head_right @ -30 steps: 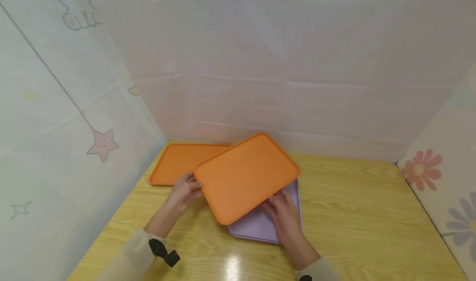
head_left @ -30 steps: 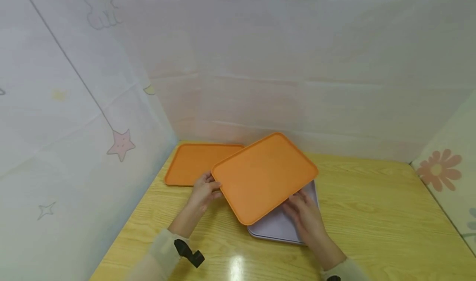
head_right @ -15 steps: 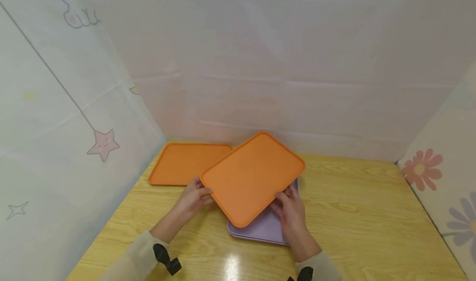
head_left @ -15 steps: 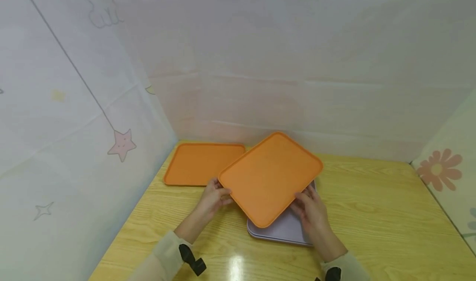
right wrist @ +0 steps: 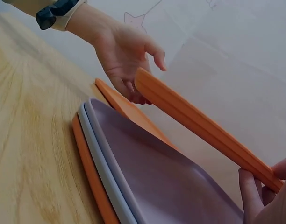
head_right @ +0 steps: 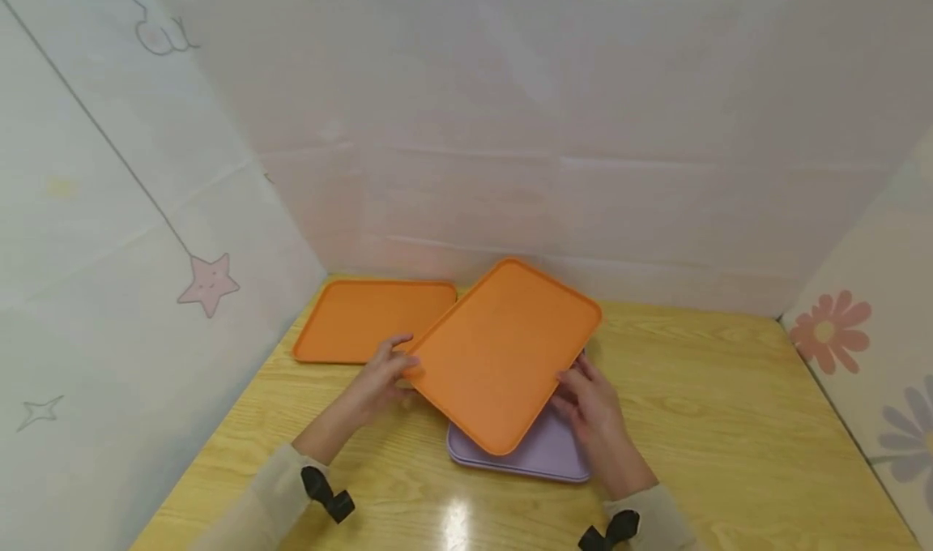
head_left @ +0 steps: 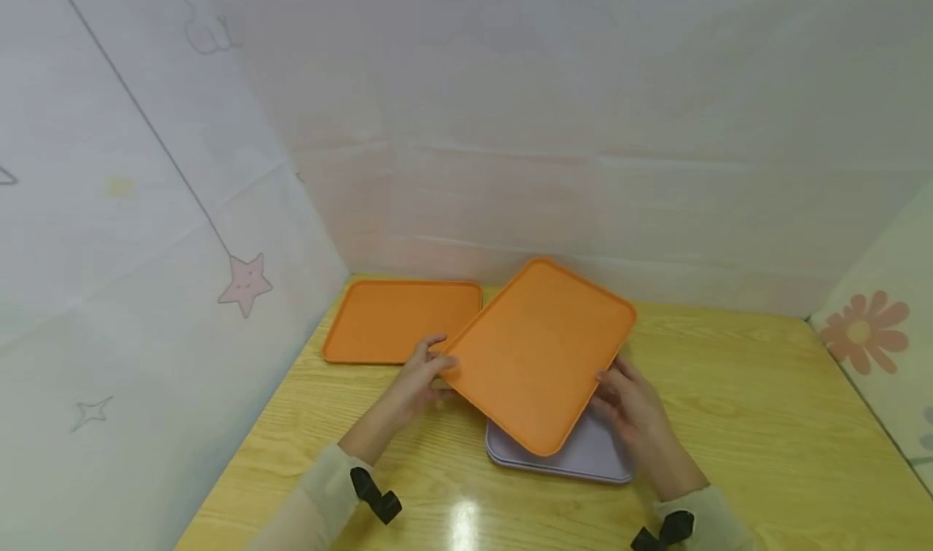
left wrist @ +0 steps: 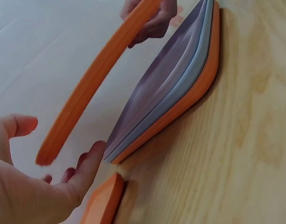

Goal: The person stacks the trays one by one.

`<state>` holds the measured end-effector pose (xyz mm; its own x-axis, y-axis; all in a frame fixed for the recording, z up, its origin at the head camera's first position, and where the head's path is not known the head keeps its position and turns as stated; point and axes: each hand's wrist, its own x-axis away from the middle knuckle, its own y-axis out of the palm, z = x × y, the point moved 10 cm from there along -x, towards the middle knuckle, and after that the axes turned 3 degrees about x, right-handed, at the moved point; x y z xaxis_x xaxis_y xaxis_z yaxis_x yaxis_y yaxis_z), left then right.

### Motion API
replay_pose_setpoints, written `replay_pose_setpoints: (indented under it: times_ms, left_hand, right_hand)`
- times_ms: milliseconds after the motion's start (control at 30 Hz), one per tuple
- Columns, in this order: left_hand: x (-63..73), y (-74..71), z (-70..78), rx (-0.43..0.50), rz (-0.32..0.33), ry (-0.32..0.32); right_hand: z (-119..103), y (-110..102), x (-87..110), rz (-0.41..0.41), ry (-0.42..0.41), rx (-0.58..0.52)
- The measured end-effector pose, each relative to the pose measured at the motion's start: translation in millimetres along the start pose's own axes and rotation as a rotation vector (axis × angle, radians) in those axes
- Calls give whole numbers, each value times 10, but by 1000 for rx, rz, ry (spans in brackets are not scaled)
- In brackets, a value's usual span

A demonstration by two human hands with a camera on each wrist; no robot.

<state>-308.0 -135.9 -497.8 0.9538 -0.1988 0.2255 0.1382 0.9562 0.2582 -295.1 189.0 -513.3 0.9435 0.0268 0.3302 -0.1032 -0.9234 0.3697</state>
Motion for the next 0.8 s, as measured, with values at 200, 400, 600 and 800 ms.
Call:
replay_pose_setpoints:
  times_ms: [200, 400, 600, 800]
  left_hand:
    - [-84, 62, 79, -175, -127, -35]
    - [-213, 192, 93, -200, -260, -48]
    - [-284, 243, 15, -217, -288, -67]
    - [-317, 276, -59, -220, -269, -83]
  right_hand:
    - [-73, -58, 6, -90, 17, 92]
    - [-119, -100, 19, -180, 39, 160]
    - [-95, -93, 12, -275, 67, 201]
    - [-144, -88, -1, -354, 59, 228]
